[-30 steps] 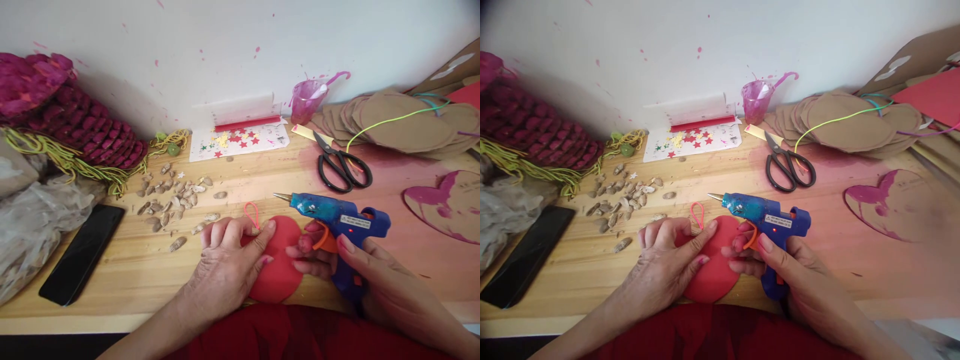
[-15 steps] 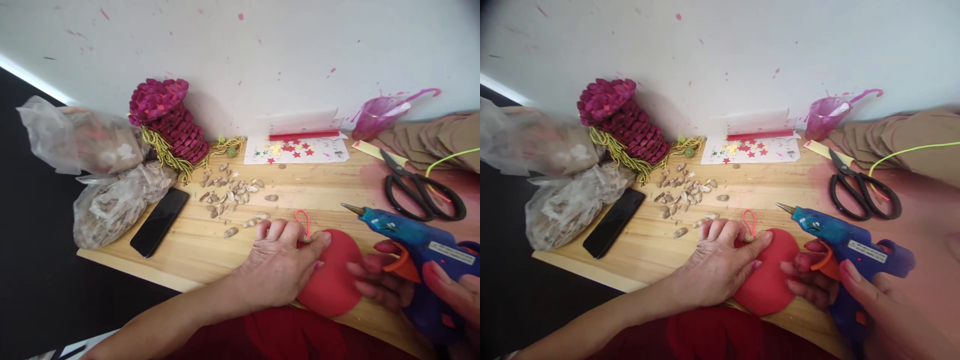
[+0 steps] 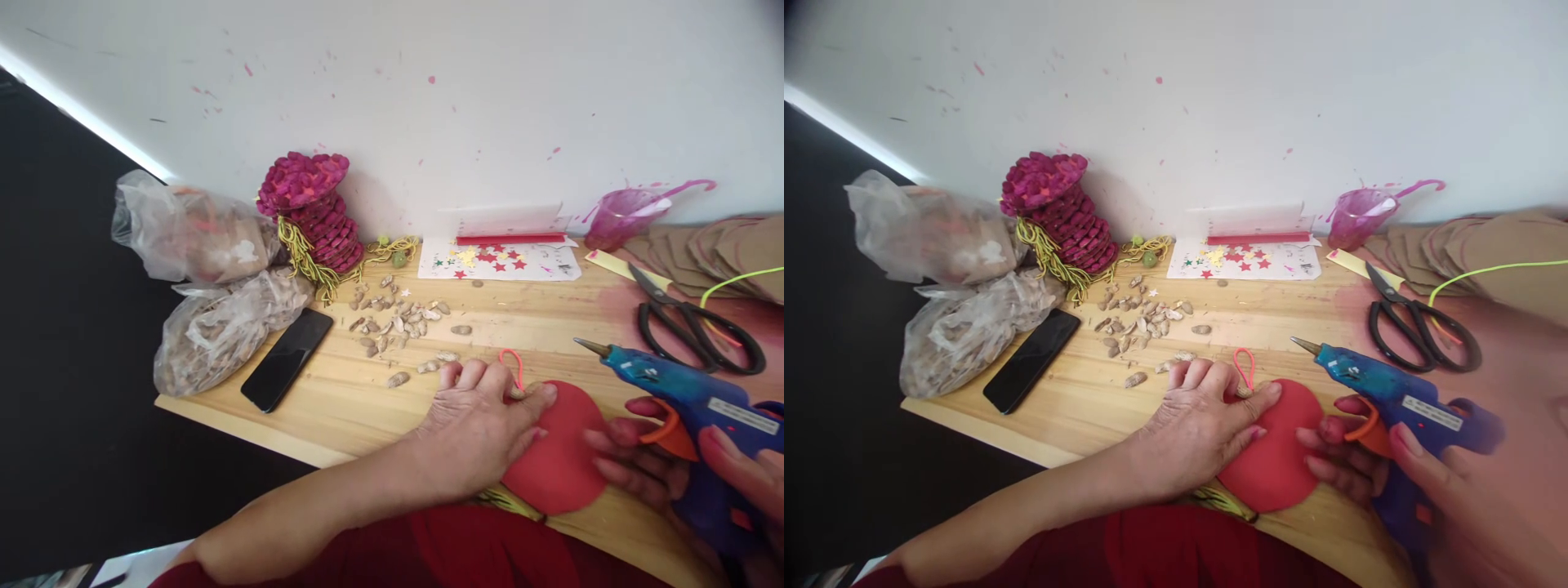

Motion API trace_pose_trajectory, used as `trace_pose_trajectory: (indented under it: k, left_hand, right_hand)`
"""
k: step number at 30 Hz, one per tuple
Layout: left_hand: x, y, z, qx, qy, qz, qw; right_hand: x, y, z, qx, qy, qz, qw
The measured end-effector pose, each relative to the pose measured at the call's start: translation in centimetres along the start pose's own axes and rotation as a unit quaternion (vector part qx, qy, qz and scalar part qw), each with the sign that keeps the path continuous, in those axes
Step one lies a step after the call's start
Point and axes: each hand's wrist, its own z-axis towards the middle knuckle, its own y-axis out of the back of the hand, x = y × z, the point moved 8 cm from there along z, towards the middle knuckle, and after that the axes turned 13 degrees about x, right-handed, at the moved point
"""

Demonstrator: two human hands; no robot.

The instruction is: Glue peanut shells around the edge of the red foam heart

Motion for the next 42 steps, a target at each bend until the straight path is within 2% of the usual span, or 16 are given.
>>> trace_pose_trajectory:
  k: [6,18,30,33,38,42]
  left_hand:
    - [0.1,0.0,0.1,-0.001,-0.007,-0.008,1.0]
    - [0.1,0.1,-0.1,-0.027,-0.004,-0.006,1.0]
    - [0.1,0.0,0.0,-0.039,0.01,0.015,0.999]
    - [0.1,0.0,-0.1,-0.049,0.005,0.008,0.999]
    - [0.1,-0.1,-0.1,-0.054,0.003,0.009,0.998]
    - [0.1,0.0,-0.2,-0.052,0.002,0.013,0.999]
  right_hand:
    - [0.9,-1.6,-0.7,-0.013,-0.009,-0.013,1.0]
    - [1.3,-2.4,-1.2,-0.007,-0.008,0.003,1.0]
    - [2.7,-3.1,-2.0,0.006,0.061,-0.039,0.997]
    - [2.4,-3.0,-1.9,0.026,0.045,-0.034,0.998]
    - [2.2,-2.5,-1.7,0.047,0.058,-0.027,0.997]
    - [2.0,-3.0,-2.0,0.067,0.061,-0.011,0.996]
